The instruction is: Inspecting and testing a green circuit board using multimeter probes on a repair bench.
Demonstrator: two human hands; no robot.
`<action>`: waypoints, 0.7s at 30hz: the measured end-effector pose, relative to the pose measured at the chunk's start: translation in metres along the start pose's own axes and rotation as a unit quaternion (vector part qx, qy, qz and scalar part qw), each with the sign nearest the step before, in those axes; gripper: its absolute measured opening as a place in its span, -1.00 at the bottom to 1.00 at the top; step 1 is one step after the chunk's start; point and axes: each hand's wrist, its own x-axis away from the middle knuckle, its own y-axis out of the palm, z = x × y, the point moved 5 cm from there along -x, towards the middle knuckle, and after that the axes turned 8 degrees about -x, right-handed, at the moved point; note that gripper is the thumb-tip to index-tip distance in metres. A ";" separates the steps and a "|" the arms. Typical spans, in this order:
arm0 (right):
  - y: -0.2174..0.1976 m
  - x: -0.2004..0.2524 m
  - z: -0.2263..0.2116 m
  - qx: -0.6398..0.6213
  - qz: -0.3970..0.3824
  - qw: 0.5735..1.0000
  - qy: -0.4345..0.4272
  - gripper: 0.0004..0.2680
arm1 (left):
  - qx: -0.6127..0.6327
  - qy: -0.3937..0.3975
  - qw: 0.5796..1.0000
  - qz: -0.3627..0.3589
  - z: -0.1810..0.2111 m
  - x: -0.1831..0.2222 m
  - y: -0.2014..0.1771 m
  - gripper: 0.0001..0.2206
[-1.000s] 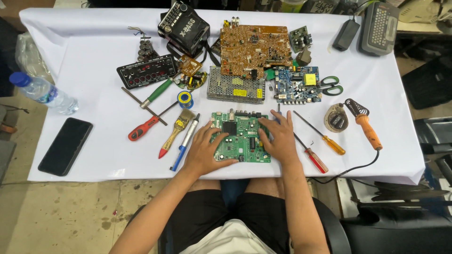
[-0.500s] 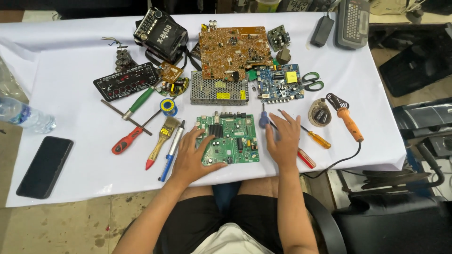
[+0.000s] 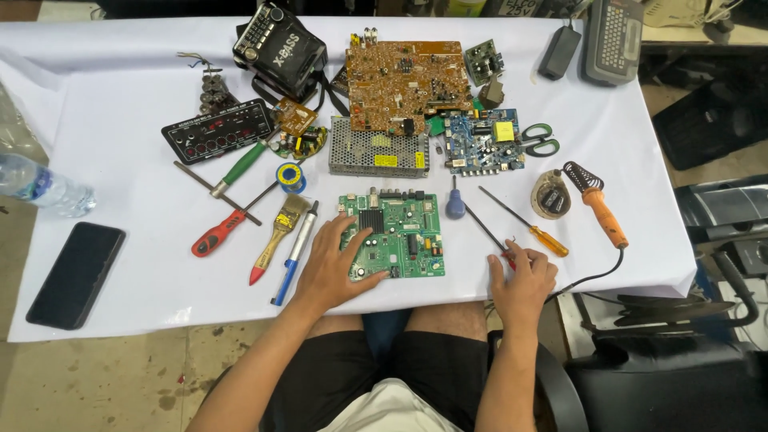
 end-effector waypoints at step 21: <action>-0.015 0.009 -0.022 -0.207 0.139 0.968 0.042 -0.85 | -0.008 0.027 0.999 0.040 0.000 0.003 0.003 -0.30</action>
